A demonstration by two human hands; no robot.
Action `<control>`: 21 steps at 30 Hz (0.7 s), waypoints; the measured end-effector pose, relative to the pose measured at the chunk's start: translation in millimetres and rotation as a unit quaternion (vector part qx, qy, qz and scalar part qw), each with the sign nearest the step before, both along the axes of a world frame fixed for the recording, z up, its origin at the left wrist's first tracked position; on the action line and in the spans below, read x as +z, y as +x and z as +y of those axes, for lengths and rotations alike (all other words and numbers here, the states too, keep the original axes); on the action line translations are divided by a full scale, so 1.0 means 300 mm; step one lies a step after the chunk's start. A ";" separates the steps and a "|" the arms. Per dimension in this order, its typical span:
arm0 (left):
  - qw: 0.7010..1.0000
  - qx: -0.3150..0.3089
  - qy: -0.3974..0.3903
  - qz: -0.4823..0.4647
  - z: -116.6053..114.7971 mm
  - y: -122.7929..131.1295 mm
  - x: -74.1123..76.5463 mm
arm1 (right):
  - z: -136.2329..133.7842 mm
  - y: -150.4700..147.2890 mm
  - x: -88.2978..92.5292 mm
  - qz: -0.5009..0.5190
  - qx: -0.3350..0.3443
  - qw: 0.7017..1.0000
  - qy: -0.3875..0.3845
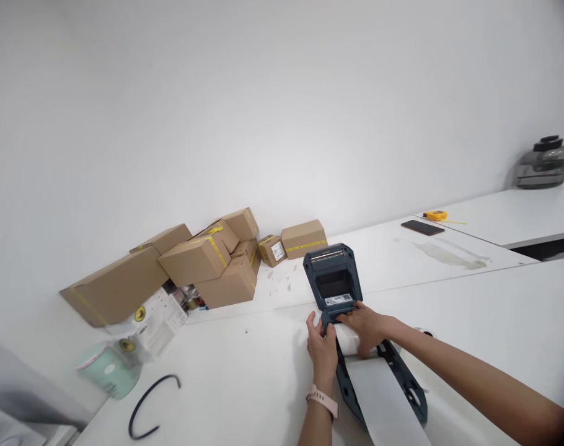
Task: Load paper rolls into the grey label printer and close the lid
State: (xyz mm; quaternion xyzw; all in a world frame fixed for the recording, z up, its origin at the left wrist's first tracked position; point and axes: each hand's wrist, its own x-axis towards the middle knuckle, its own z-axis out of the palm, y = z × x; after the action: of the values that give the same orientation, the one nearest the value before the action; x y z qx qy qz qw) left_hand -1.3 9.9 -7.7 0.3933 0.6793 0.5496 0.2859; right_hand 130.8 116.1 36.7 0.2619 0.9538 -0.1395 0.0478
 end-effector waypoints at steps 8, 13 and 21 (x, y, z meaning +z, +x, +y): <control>0.997 -0.015 -0.017 -0.069 0.009 -0.011 -0.061 | 0.008 0.005 0.096 -0.076 0.046 0.995 -0.045; 0.995 -0.033 -0.008 -0.092 0.020 -0.007 -0.072 | -0.002 0.059 0.204 0.006 0.031 0.993 -0.115; 0.994 -0.037 0.005 -0.107 0.021 -0.002 -0.065 | 0.002 0.452 0.307 0.327 0.069 0.889 -0.313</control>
State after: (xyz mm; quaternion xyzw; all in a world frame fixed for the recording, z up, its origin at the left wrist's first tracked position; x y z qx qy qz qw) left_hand -1.8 16.1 -27.4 0.3582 0.6269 0.5812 0.3752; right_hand 266.6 116.7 128.8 0.1061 0.8377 -0.5053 -0.1778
